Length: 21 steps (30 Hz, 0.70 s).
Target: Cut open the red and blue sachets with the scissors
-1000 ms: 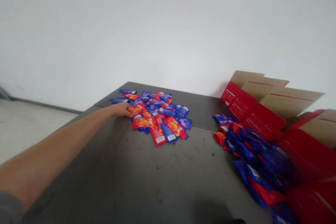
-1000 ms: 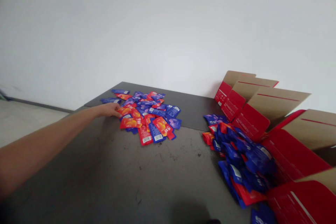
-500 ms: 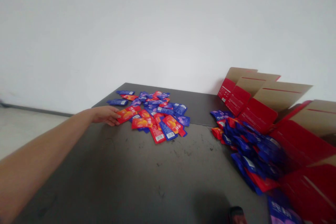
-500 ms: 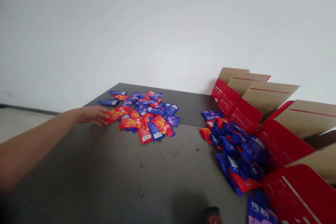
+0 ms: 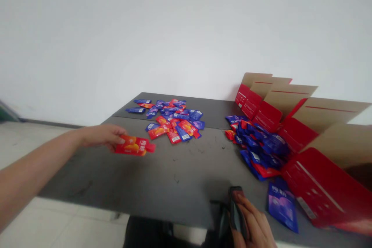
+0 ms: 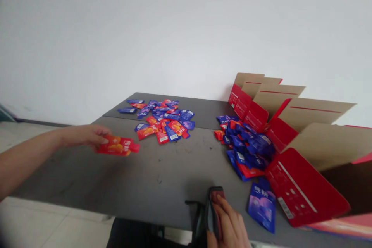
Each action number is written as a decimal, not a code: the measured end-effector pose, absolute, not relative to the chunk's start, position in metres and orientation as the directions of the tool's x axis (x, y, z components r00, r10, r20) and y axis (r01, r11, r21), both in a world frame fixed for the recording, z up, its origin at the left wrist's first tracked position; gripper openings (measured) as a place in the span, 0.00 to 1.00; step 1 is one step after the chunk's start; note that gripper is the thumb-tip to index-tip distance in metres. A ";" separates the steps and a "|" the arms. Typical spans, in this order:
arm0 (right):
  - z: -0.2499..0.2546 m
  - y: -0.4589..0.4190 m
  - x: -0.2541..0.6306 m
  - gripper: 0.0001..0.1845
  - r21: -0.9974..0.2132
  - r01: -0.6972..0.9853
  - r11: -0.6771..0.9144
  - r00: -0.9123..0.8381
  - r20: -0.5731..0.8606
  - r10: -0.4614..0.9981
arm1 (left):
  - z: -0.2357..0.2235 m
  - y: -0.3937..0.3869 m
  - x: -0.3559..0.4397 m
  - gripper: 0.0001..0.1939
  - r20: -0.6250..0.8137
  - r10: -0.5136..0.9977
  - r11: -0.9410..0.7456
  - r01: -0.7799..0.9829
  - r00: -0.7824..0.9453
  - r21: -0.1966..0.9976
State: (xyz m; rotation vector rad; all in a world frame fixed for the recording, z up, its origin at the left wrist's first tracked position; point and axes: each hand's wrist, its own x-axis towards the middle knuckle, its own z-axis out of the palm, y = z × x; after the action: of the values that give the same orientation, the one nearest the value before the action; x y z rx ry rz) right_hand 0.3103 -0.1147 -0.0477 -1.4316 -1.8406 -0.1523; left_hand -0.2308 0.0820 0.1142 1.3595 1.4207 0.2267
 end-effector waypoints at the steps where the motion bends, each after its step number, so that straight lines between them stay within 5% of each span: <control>1: -0.043 -0.115 0.305 0.24 -0.363 0.862 0.354 -0.055 0.627 0.777 | 0.110 0.073 -0.220 0.19 -0.555 0.780 0.317 0.584 0.288 0.748; 11: 0.010 -0.106 0.223 0.23 -0.573 0.737 0.359 -0.051 0.482 0.875 | 0.039 0.020 -0.076 0.26 -0.543 0.712 0.291 0.518 0.446 0.805; 17: 0.037 -0.059 0.162 0.11 -0.355 0.834 0.423 -0.302 0.349 0.887 | 0.029 -0.001 -0.052 0.27 -0.328 0.894 0.121 0.540 0.306 0.833; 21: 0.027 -0.037 0.183 0.12 -0.279 0.905 0.320 -0.254 0.248 0.935 | 0.021 -0.011 -0.052 0.24 -0.228 0.951 0.053 0.619 0.207 0.784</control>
State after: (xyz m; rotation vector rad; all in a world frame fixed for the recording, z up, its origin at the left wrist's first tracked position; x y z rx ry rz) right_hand 0.1829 -0.0373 0.0269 -1.6379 -2.2274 0.1119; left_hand -0.0523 -0.0113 0.0211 1.6550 1.5001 0.5063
